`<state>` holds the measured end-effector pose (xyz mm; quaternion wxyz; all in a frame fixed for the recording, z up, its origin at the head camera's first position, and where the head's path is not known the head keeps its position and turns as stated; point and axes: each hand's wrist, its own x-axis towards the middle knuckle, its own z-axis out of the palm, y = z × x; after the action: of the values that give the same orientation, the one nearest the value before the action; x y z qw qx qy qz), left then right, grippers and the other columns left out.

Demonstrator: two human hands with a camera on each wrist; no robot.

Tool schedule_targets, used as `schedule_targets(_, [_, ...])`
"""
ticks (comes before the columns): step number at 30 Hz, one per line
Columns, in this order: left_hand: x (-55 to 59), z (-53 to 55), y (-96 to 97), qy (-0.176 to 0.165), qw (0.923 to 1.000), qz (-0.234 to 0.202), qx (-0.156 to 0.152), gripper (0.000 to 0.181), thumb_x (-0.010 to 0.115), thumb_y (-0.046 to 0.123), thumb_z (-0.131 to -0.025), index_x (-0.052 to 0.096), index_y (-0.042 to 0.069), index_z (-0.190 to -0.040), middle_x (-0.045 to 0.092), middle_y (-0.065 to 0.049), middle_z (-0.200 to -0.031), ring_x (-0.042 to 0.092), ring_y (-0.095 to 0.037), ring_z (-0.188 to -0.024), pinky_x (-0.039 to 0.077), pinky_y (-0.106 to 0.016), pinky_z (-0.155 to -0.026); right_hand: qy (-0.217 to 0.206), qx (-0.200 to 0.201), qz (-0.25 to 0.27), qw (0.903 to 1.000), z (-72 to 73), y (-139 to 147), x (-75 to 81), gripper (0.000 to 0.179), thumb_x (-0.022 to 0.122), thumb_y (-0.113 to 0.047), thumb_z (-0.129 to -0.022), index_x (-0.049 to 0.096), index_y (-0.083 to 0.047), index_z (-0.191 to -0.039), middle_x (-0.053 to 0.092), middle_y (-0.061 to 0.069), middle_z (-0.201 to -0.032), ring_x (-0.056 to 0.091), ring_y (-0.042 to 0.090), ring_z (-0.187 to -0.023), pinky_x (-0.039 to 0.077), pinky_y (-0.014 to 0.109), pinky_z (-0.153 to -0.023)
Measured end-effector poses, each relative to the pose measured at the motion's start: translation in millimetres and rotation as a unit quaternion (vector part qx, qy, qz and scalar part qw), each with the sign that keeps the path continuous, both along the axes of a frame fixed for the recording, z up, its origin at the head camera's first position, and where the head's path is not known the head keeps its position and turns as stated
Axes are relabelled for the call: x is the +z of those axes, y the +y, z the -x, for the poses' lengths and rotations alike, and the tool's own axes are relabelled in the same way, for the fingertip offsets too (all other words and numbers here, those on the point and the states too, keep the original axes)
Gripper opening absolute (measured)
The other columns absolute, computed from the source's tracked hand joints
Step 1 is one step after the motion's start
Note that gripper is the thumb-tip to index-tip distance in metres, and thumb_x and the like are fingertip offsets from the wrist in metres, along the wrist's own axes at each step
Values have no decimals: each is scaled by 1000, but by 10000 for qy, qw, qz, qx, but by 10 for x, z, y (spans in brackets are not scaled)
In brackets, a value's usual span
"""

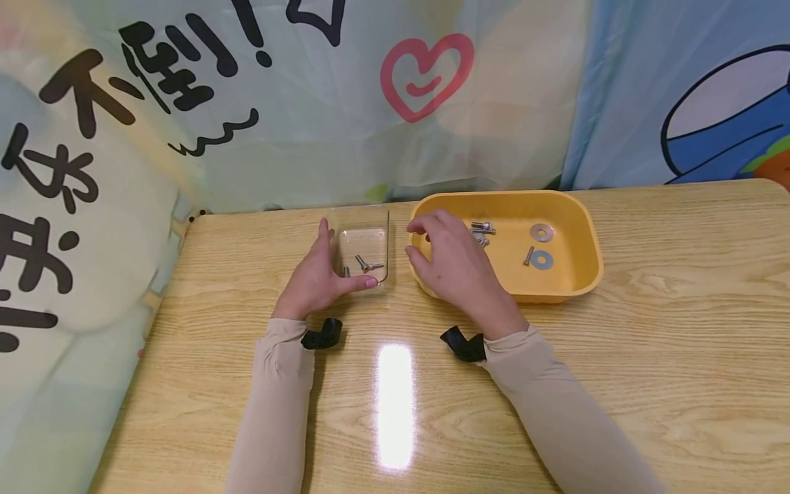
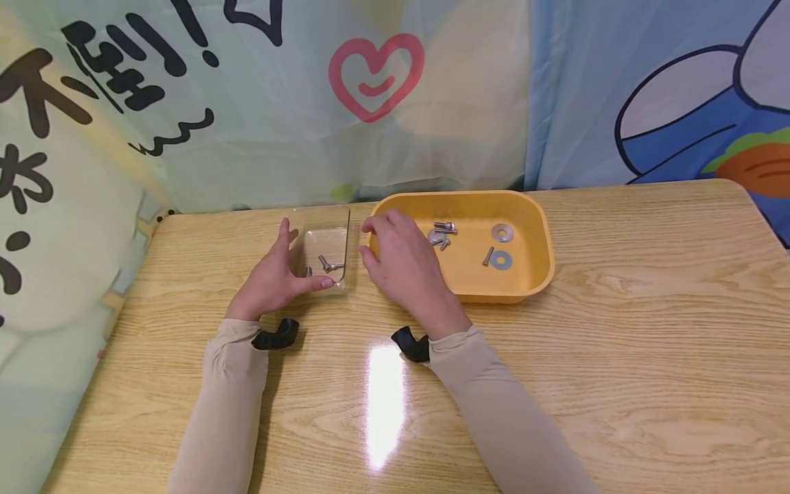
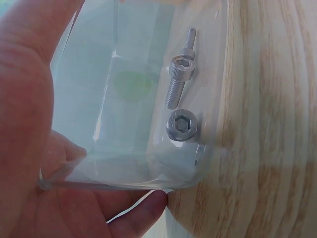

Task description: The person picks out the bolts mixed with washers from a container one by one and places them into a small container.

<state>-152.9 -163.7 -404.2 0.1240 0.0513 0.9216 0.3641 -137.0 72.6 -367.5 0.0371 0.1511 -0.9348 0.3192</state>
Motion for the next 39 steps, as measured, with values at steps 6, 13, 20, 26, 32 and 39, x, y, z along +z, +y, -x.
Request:
schedule_targets(6, [-3,-9,-9,9,10000,-8,-7,140,86,55,-74,-13,6,-160,17,-15,-166,22,-32,-150,29,-48,-117,9,-25,50,10000,2,56,-15,30,66,-19,-97,65,-3,-122,59,11,-116,55,27,-100,50,43,-85])
schedule_targets(13, [5,-14,-5,-10,10000,-25,7,139,86,53,-74,-12,6,-160,17,-16,-166,22,-32,-150,28,-48,-118,-106,-85,-24,9999,-2,145,-38,30,64,-18,-97,64,-3,-124,59,12,-117,56,29,-104,49,45,-89])
schedule_targets(20, [2,-16,-14,-13,10000,6,3,139,86,54,-75,-13,6,-159,17,-16,-166,21,-32,-150,27,-48,-118,-47,-151,0,9999,2,231,-54,30,64,-19,-97,65,-2,-122,59,13,-117,57,30,-104,47,47,-92])
schedule_targets(26, [3,-14,-11,-6,10000,44,-38,139,86,55,-74,-13,6,-159,17,-16,-166,22,-33,-150,27,-48,-118,39,-203,45,9998,2,306,-78,27,65,-18,-97,66,-1,-118,60,14,-115,57,30,-100,49,46,-87])
schedule_targets(32, [4,-8,-8,26,9999,89,-59,140,85,56,-74,-14,6,-159,18,-15,-166,22,-33,-150,27,-48,-118,59,-262,67,9996,8,376,-86,28,66,-18,-97,66,1,-118,60,15,-114,58,32,-100,49,47,-87])
schedule_targets(39, [3,-4,-6,67,9999,98,-73,140,85,56,-74,-13,6,-159,18,-16,-166,22,-33,-150,26,-48,-119,46,-291,126,9995,29,469,-84,29,67,-15,-95,65,2,-119,60,18,-115,60,35,-100,50,48,-89])
